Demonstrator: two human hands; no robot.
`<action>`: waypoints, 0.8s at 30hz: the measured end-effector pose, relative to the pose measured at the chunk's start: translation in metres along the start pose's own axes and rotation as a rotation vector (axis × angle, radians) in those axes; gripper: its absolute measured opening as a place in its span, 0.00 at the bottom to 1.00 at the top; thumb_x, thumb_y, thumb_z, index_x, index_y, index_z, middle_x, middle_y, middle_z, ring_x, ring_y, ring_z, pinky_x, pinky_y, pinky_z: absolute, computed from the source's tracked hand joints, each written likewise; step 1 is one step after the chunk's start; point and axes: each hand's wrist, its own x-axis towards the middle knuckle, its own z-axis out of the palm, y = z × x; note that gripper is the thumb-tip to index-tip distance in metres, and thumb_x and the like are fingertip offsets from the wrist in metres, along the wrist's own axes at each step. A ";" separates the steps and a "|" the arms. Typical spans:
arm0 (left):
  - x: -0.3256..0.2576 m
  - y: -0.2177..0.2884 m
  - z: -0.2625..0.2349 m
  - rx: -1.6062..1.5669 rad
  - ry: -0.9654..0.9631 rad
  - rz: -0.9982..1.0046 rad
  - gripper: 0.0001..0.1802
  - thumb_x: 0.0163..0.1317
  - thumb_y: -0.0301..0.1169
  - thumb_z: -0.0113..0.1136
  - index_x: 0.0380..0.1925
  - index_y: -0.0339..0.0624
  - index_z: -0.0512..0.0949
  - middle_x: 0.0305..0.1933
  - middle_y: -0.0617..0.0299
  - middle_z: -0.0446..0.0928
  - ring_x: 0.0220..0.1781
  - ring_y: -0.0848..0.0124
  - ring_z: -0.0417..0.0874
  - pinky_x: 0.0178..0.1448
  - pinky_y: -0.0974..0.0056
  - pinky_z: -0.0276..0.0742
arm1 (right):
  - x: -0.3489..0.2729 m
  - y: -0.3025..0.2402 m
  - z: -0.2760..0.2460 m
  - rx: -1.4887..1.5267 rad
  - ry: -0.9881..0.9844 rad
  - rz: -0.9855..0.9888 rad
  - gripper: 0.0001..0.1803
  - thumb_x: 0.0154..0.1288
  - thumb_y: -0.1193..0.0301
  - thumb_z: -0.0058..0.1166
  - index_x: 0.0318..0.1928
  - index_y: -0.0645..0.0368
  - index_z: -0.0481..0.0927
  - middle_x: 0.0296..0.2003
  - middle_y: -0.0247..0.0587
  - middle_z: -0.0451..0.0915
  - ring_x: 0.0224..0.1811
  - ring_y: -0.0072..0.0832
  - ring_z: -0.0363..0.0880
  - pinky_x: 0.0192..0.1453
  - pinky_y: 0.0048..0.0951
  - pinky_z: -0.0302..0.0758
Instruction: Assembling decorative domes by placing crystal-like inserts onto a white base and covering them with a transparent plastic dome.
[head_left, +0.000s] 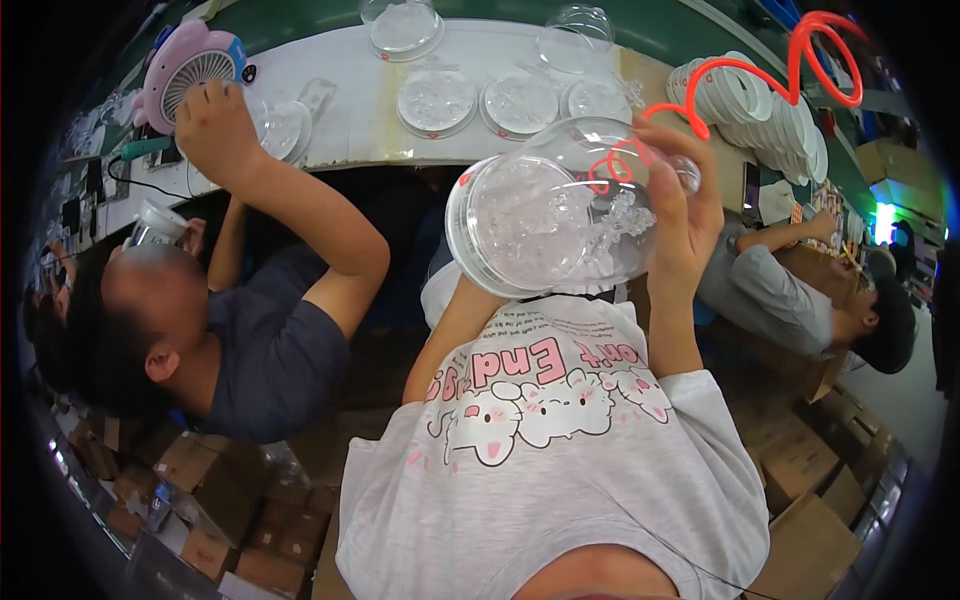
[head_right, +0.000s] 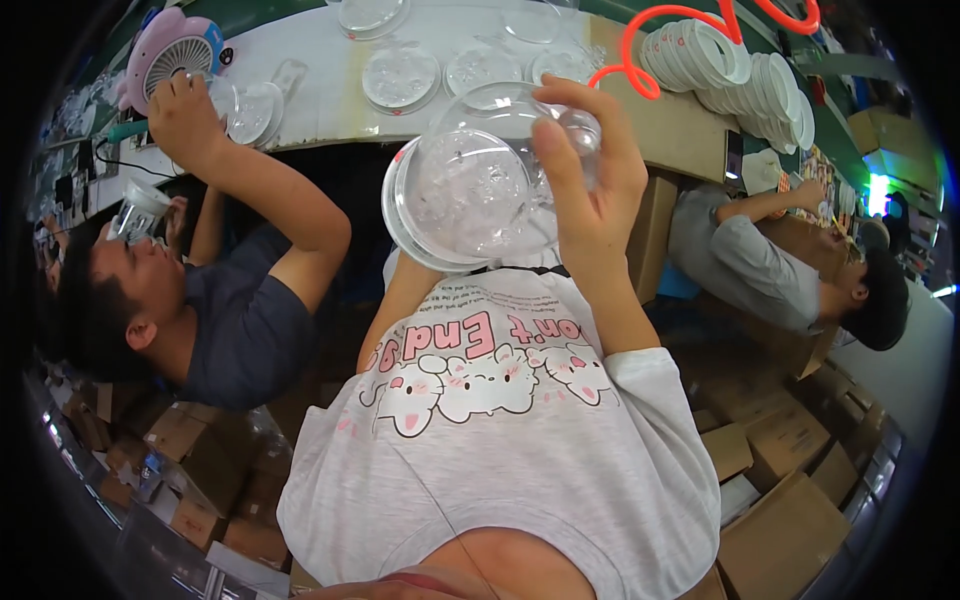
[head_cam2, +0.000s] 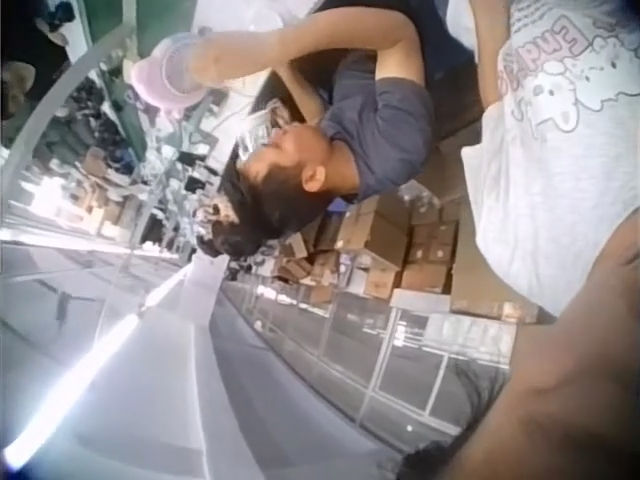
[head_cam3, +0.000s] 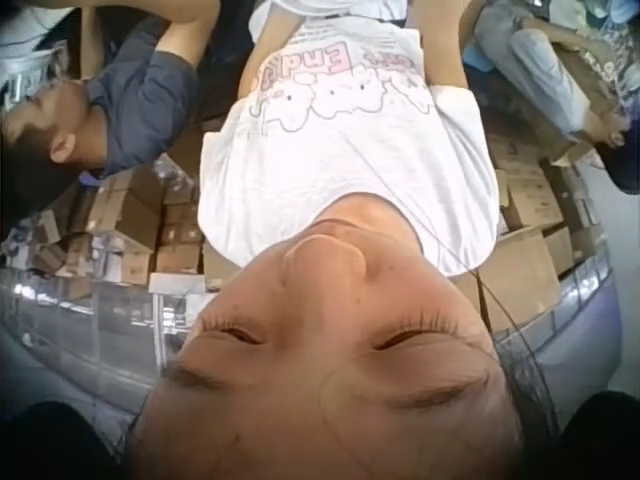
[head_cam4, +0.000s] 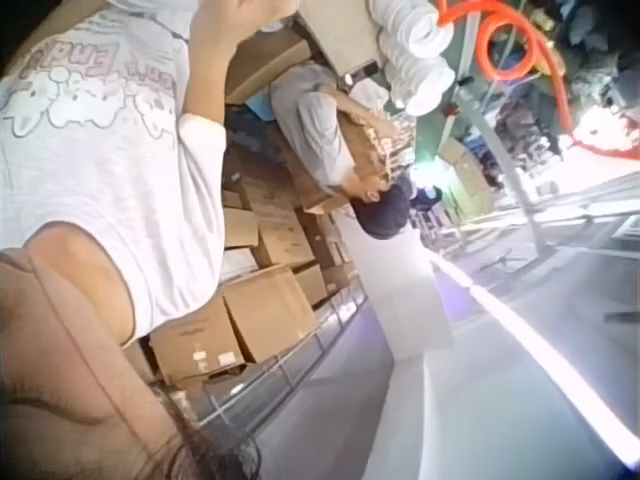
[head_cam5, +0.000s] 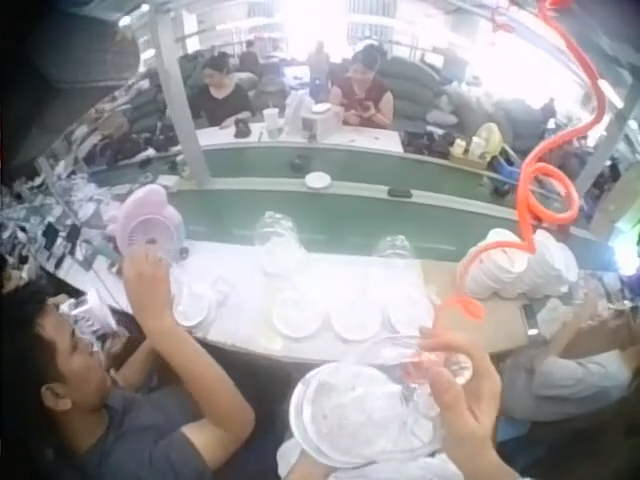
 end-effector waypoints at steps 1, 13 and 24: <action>-0.002 0.003 0.003 0.002 0.001 0.003 0.26 0.61 0.45 0.44 0.58 0.48 0.60 0.55 0.59 0.67 0.54 0.65 0.70 0.56 0.60 0.68 | -0.001 -0.002 0.000 0.057 -0.004 -0.008 0.13 0.60 0.68 0.48 0.41 0.63 0.72 0.43 0.42 0.73 0.46 0.26 0.69 0.50 0.23 0.63; -0.024 0.028 0.046 0.009 0.042 0.046 0.23 0.61 0.37 0.46 0.56 0.45 0.62 0.54 0.59 0.68 0.52 0.69 0.71 0.54 0.64 0.71 | -0.007 -0.035 -0.008 -0.022 -0.269 -0.113 0.20 0.53 0.62 0.50 0.43 0.64 0.72 0.46 0.53 0.74 0.59 0.45 0.62 0.66 0.49 0.41; -0.020 0.024 0.043 0.044 0.026 0.013 0.21 0.60 0.36 0.49 0.53 0.44 0.66 0.50 0.60 0.71 0.49 0.70 0.74 0.50 0.65 0.73 | -0.007 -0.054 -0.012 -0.112 -0.334 -0.246 0.16 0.54 0.63 0.50 0.39 0.61 0.72 0.44 0.53 0.76 0.56 0.45 0.66 0.65 0.52 0.40</action>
